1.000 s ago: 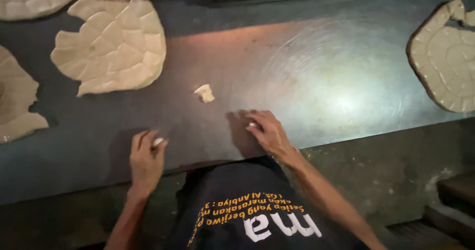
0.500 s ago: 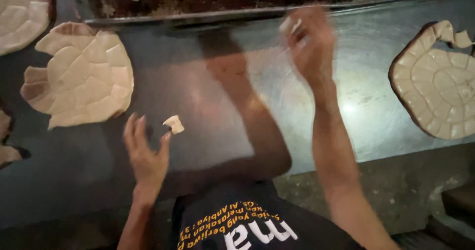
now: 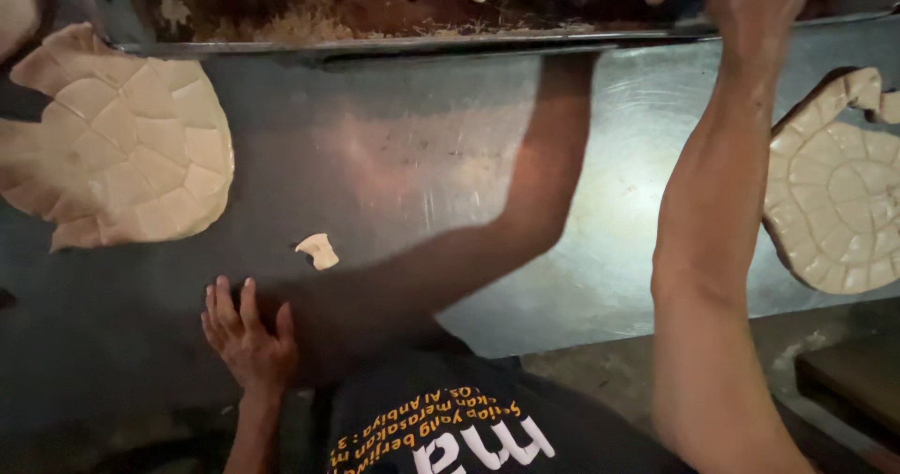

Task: The person repeatedly rolls small pieces of dough into balls on a stainless steel table and places them onto a metal tray. The person also picks up and moves larger flat dough pieces on the table.

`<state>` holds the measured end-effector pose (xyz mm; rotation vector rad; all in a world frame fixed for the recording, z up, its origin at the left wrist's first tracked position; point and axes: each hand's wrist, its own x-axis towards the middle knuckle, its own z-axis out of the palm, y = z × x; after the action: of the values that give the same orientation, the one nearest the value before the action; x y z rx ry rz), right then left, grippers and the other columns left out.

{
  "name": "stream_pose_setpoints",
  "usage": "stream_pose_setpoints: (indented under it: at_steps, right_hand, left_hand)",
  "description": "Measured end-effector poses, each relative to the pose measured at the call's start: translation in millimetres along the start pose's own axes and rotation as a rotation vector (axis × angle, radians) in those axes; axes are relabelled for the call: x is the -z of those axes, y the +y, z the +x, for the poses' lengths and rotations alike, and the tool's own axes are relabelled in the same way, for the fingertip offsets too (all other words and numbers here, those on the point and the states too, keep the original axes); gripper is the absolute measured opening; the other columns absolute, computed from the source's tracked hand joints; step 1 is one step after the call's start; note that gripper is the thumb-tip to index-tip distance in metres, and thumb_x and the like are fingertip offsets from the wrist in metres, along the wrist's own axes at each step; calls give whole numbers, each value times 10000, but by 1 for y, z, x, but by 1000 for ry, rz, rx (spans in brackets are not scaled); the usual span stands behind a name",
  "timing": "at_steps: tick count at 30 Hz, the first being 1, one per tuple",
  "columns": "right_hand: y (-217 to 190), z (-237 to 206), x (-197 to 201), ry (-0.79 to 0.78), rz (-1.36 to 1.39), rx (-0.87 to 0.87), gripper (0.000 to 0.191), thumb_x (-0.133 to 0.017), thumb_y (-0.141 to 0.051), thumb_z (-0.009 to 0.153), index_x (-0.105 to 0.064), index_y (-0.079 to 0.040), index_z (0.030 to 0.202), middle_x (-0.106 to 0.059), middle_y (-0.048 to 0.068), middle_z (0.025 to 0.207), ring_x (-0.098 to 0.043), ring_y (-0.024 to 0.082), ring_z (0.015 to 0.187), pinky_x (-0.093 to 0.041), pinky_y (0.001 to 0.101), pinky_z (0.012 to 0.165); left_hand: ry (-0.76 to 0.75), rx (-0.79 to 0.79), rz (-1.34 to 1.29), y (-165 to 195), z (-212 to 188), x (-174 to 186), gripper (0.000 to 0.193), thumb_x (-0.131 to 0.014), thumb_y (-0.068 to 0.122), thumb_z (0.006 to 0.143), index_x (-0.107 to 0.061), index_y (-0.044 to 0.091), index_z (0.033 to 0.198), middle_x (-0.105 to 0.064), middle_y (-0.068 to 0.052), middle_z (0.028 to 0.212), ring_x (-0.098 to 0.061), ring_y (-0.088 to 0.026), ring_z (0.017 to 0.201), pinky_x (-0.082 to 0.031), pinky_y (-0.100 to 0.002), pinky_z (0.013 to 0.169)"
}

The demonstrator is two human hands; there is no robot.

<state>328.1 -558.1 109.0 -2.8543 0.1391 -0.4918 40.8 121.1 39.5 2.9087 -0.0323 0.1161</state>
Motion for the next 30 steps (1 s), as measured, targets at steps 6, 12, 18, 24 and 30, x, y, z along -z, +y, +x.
stream_pose_setpoints:
  at_steps: [6,12,18,24,30]
  right_hand:
    - [-23,-21,23,288,144,39,172,-675,61,968,-722,56,1133,-763,214,1038,-737,389,958,-564,454,786]
    - [-133,-98,13,374,232,129,279,-644,92,946,-749,29,1196,-739,188,1130,-736,334,1016,-606,408,865]
    - [-295,-221,-40,69,308,298,214,-698,45,981,-711,-14,1187,-715,163,1204,-677,368,1111,-549,435,961]
    - [-399,-292,-68,-81,443,176,202,-707,-39,983,-710,-9,1182,-673,160,1273,-648,354,1189,-543,438,1017]
    - [-425,-298,-69,-119,338,197,272,-700,-67,978,-696,11,1239,-583,174,1376,-542,390,1282,-484,473,1081]
  left_hand:
    - [11,5,-59,7,7,16,578,-639,400,1033,-545,44,1479,-413,-239,1630,-350,-444,1543,-275,-620,1246]
    - [95,4,-79,3,12,21,568,-721,388,898,-624,84,1368,-497,-171,1530,-467,-440,1417,-367,-608,1145]
    - [161,-41,-418,-36,44,35,470,-740,254,928,-611,70,1341,-568,-155,1441,-548,-357,1299,-424,-548,1065]
    - [265,-138,-623,-87,155,32,435,-757,160,926,-611,43,1318,-620,-158,1295,-567,-387,1236,-467,-481,1047]
    - [238,-266,-509,-85,312,22,467,-769,210,899,-612,45,1307,-636,-164,1267,-571,-394,1186,-464,-516,937]
